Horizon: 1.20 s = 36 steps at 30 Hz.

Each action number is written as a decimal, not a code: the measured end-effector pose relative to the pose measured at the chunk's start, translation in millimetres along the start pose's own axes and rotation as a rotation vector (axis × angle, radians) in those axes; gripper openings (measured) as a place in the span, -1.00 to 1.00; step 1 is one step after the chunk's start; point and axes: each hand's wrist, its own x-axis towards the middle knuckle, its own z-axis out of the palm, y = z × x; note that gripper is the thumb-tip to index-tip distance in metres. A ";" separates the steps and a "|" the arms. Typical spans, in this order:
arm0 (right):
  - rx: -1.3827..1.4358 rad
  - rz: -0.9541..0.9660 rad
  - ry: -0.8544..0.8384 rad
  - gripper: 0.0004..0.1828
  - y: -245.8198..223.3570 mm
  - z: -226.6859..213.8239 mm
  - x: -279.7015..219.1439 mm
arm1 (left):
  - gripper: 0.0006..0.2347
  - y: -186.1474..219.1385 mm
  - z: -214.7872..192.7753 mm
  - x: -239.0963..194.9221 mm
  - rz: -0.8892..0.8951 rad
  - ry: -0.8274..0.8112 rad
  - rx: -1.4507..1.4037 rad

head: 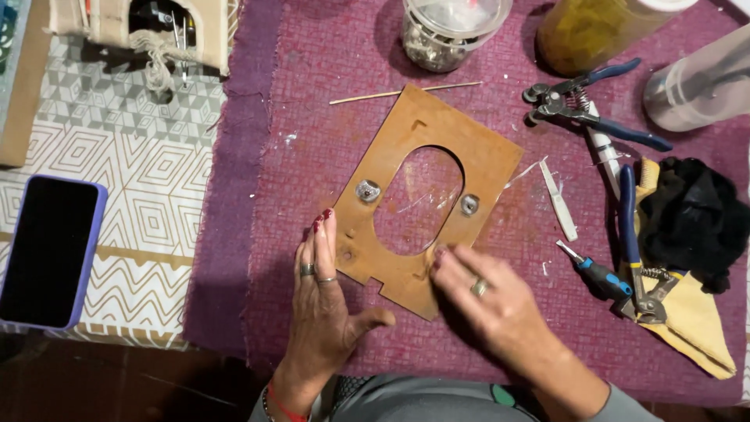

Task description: The person works on a wooden board with an oval cutout that has a rusted metal plate attached. They rub the surface with an abrasive block, scrape at the metal with a screwdriver, and use pliers to work on the hardware, flipping the board over to treat both sides.

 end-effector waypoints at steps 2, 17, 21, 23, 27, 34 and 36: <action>-0.013 -0.005 -0.035 -0.58 -17.2 -8.6 14.2 | -0.08 -0.4 0.4 -1.2 -0.016 0.010 -0.031; 0.090 -0.238 -0.195 -0.57 -44.1 -15.6 23.1 | -0.20 3.1 -4.8 0.7 -0.059 0.018 -0.123; 0.031 -0.249 -0.213 -0.54 -20.7 -19.5 13.5 | -0.21 1.3 -6.1 -1.3 -0.081 0.023 -0.138; 0.047 -0.250 -0.191 -0.57 -27.0 -17.4 31.9 | -0.22 -0.1 -2.3 -0.6 -0.064 0.029 -0.141; 0.101 -0.335 -0.201 -0.57 -49.0 -20.1 39.8 | -0.22 3.1 -6.7 0.2 -0.057 0.034 -0.125; 0.028 -0.267 -0.251 -0.52 -25.8 -15.9 34.3 | -0.26 1.5 -4.1 -4.1 -0.050 0.048 -0.156; 0.140 -0.315 -0.117 -0.54 -28.1 16.0 17.4 | -0.25 -1.3 -3.4 -2.3 -0.046 0.057 -0.134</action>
